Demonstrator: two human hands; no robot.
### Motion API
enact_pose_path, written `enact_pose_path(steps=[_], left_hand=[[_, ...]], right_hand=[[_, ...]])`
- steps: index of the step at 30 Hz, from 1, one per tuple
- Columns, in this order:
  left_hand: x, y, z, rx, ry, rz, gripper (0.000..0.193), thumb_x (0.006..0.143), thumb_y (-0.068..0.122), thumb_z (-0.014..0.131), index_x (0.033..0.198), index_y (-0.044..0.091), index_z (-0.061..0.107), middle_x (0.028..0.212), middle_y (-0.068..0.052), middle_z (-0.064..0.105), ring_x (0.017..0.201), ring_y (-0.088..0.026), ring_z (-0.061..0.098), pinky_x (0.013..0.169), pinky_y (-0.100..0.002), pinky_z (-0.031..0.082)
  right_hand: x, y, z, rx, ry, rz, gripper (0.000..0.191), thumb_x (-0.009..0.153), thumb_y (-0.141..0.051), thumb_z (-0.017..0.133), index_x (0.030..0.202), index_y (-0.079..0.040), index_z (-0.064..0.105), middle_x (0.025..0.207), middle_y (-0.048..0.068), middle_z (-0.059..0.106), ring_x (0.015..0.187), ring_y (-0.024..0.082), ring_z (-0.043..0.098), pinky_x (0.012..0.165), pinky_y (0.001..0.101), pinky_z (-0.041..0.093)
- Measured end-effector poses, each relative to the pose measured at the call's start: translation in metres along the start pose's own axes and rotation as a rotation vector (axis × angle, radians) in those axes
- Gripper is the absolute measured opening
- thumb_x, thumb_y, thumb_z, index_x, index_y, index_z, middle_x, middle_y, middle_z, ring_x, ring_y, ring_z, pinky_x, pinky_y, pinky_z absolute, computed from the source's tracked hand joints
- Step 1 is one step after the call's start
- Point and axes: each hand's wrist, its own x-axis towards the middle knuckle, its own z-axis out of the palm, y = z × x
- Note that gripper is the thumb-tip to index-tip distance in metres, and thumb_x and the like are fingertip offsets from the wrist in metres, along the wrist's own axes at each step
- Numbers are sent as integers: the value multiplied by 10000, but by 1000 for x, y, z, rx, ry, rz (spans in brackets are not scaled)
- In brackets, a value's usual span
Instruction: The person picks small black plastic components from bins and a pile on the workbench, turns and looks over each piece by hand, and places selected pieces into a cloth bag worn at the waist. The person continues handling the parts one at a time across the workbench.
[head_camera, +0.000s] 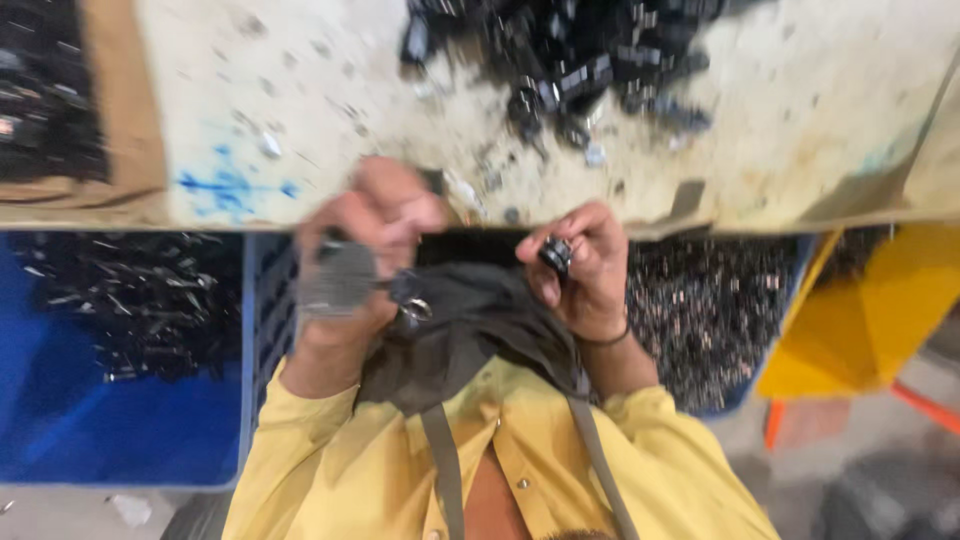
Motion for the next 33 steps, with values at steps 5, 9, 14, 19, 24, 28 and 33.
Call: enact_pose_path(steps=[5, 9, 14, 19, 24, 28, 33], left_hand=[[-27, -32, 1, -82, -171, -419, 211, 950, 186, 596, 1148, 113, 596, 940, -23, 598, 814, -145, 540, 752, -257, 454], [-33, -40, -6, 399, -331, -507, 311, 1025, 138, 732, 1302, 56, 615, 925, -79, 631, 798, -215, 614, 740, -280, 485], [-28, -37, -6, 759, -399, -236, 579, 905, 92, 740, 1420, 81, 474, 1076, -95, 737, 973, -247, 775, 818, -306, 609], [-19, -23, -6, 850, -501, -114, 928, 683, 126, 739, 1533, 56, 373, 1028, -122, 705, 921, -313, 733, 787, -376, 588], [-15, -28, -2, 1045, -506, -115, 935, 669, 143, 753, 1531, 50, 402, 848, -83, 692, 754, -300, 707, 664, -405, 558], [-18, -29, 3, 958, -424, -111, 852, 774, 99, 733, 1551, 96, 384, 948, -88, 709, 845, -285, 729, 720, -383, 578], [-13, -25, 3, 1048, -454, -147, 961, 692, 87, 700, 1588, 126, 354, 965, -84, 724, 872, -308, 740, 723, -401, 584]], right_hand=[[-4, -4, 7, -377, -24, -295, 223, 1053, -230, 710, 1163, -76, 591, 1017, 241, 738, 668, 184, 647, 525, 243, 487], [0, -10, 11, -788, -92, -602, 186, 1025, -185, 697, 1121, -75, 582, 1030, 238, 745, 664, 176, 639, 605, 290, 504], [24, -10, 14, -989, -290, -743, 170, 929, -38, 749, 1045, -23, 626, 1021, 251, 742, 655, 175, 657, 590, 314, 536], [38, -19, 20, -1050, -502, -657, 218, 824, -32, 774, 1026, -4, 696, 966, 138, 732, 766, 271, 740, 629, 367, 574], [29, -23, 23, -1355, -485, -664, 220, 855, -76, 846, 1026, -54, 710, 972, 94, 738, 846, 227, 716, 691, 359, 558], [19, -11, 25, -1368, -312, -730, 220, 870, -71, 832, 1030, -60, 682, 1006, 98, 733, 902, 243, 714, 763, 359, 582], [23, -15, 28, -1354, -357, -595, 229, 859, -22, 831, 1047, -57, 706, 1015, 108, 702, 899, 261, 717, 774, 352, 585]])
